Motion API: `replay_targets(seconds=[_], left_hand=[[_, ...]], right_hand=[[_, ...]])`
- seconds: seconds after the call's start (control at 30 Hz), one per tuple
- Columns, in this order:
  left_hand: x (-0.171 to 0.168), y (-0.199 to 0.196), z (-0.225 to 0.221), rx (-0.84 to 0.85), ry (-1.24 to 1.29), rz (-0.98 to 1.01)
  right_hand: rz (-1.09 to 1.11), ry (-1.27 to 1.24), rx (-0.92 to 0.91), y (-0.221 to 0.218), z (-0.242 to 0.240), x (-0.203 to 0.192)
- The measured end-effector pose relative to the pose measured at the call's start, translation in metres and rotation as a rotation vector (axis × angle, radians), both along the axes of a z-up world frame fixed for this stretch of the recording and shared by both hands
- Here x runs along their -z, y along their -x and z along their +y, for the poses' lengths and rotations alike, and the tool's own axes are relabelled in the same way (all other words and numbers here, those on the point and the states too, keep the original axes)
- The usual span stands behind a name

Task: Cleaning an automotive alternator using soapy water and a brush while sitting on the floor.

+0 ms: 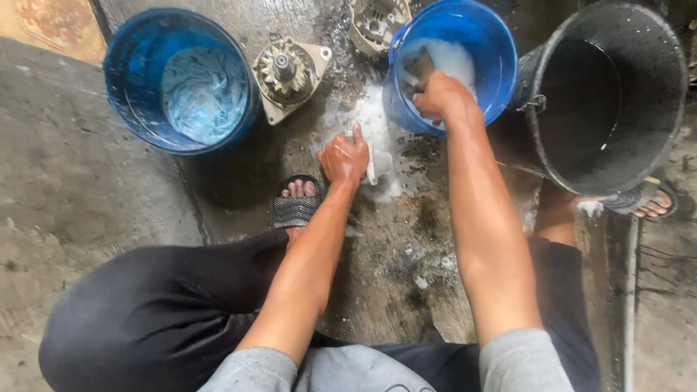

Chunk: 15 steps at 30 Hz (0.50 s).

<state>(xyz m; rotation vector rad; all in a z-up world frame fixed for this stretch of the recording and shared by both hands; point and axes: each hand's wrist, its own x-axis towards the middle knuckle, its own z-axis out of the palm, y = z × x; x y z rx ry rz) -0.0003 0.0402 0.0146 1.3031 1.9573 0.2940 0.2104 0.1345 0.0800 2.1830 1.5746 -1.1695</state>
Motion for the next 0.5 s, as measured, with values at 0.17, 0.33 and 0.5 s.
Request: replay_targets(seconds=[0.17, 0.33, 0.5], left_hand=[[-0.007, 0.000, 0.003, -0.053, 0.115, -0.031], [0.000, 0.000, 0.002, -0.072, 0.105, -0.033], [-0.007, 0.001, 0.006, -0.064, 0.121, -0.033]], right_hand=[[-0.200, 0.049, -0.108, 0.011, -0.024, -0.097], [0.089, -0.420, 0.155, 0.030, -0.142, -0.171], [0.297, -0.666, 0.542, 0.077, -0.263, -0.036]])
